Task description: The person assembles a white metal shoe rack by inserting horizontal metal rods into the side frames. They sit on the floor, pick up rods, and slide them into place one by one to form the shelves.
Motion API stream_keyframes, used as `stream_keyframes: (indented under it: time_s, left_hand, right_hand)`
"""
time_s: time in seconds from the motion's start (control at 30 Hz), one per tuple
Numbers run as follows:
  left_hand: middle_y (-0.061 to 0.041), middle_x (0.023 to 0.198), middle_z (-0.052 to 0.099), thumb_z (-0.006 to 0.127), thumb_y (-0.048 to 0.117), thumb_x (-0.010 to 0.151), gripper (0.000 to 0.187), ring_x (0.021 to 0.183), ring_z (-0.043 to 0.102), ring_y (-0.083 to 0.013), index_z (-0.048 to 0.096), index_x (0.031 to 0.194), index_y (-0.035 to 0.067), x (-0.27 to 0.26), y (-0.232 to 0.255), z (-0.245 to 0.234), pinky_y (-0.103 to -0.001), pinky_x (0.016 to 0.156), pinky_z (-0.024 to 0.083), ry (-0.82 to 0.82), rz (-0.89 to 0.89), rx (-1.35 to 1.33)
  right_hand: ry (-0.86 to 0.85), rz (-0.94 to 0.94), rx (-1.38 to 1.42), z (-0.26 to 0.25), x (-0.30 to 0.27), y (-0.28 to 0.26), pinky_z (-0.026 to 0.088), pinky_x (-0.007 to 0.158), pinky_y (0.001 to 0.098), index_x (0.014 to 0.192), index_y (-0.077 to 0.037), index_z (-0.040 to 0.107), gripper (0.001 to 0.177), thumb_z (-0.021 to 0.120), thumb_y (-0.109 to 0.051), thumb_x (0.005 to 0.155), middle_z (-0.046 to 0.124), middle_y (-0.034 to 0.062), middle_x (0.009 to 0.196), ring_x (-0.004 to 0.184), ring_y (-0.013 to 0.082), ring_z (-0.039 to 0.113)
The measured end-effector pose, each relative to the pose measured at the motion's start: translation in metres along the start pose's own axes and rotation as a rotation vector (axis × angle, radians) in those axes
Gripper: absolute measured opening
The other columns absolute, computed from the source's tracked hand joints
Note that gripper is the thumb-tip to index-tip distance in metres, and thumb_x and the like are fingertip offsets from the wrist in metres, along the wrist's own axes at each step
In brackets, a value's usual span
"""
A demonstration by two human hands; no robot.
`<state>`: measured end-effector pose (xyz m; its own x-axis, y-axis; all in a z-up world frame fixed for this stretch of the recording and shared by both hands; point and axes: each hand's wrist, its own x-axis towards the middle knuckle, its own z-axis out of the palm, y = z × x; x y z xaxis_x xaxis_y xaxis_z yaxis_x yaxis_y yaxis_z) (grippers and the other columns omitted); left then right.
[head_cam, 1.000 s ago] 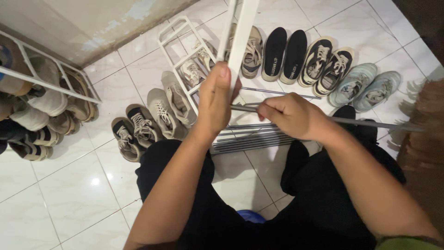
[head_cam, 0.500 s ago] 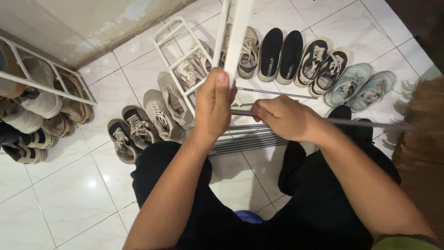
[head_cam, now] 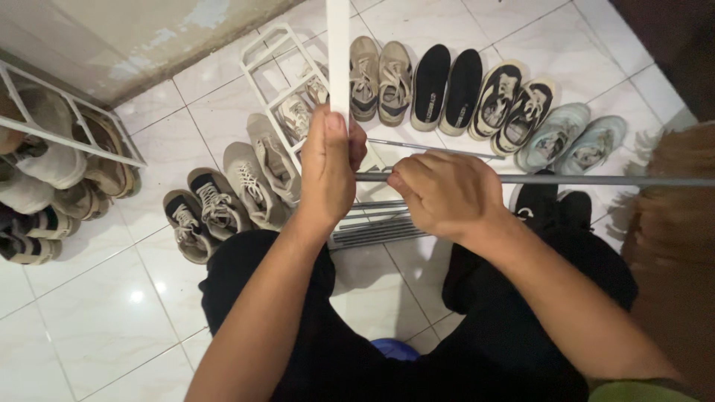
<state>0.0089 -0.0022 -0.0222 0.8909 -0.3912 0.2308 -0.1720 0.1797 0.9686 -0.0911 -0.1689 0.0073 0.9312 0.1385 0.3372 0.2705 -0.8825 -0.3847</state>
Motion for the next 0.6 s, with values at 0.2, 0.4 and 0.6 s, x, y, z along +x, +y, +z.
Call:
stream_keyframes:
  time_s: [0.2, 0.4, 0.6]
  left_hand:
    - [0.0, 0.074, 0.054, 0.036, 0.038, 0.115, 0.041, 0.063, 0.052, -0.0096, 0.055, 0.106, 0.003, -0.004, 0.012, 0.005, -0.028, 0.059, 0.044, -0.176, 0.052, 0.184]
    - [0.0, 0.072, 0.055, 0.039, 0.034, 0.115, 0.037, 0.063, 0.053, -0.0081, 0.057, 0.105, 0.003, 0.003, 0.018, 0.007, -0.027, 0.059, 0.045, -0.092, 0.105, 0.201]
    - [0.001, 0.072, 0.044, 0.036, 0.034, 0.118, 0.039, 0.063, 0.038, -0.0069, 0.05, 0.097, 0.004, 0.005, 0.0, 0.01, -0.026, 0.057, 0.034, 0.056, 0.057, -0.047]
  right_hand:
    - [-0.625, 0.555, 1.005, 0.025, 0.006, 0.046, 0.047, 0.066, 0.0303, 0.084, -0.004, 0.065, 0.04, 0.051, -0.033, 0.109, 0.056, 0.0056, 0.076, 0.07, 0.0132, 0.051]
    - [-0.084, 0.183, 0.286, 0.004, -0.004, 0.014, 0.051, 0.066, 0.0318, 0.104, -0.006, 0.07, 0.021, 0.064, -0.026, 0.101, 0.07, 0.0052, 0.093, 0.079, 0.0192, 0.065]
    - [0.156, -0.27, -0.373, -0.006, 0.007, 0.007, 0.05, 0.055, 0.0333, 0.094, -0.008, 0.07, 0.021, 0.081, -0.026, 0.091, 0.065, -0.0003, 0.078, 0.067, 0.0196, 0.062]
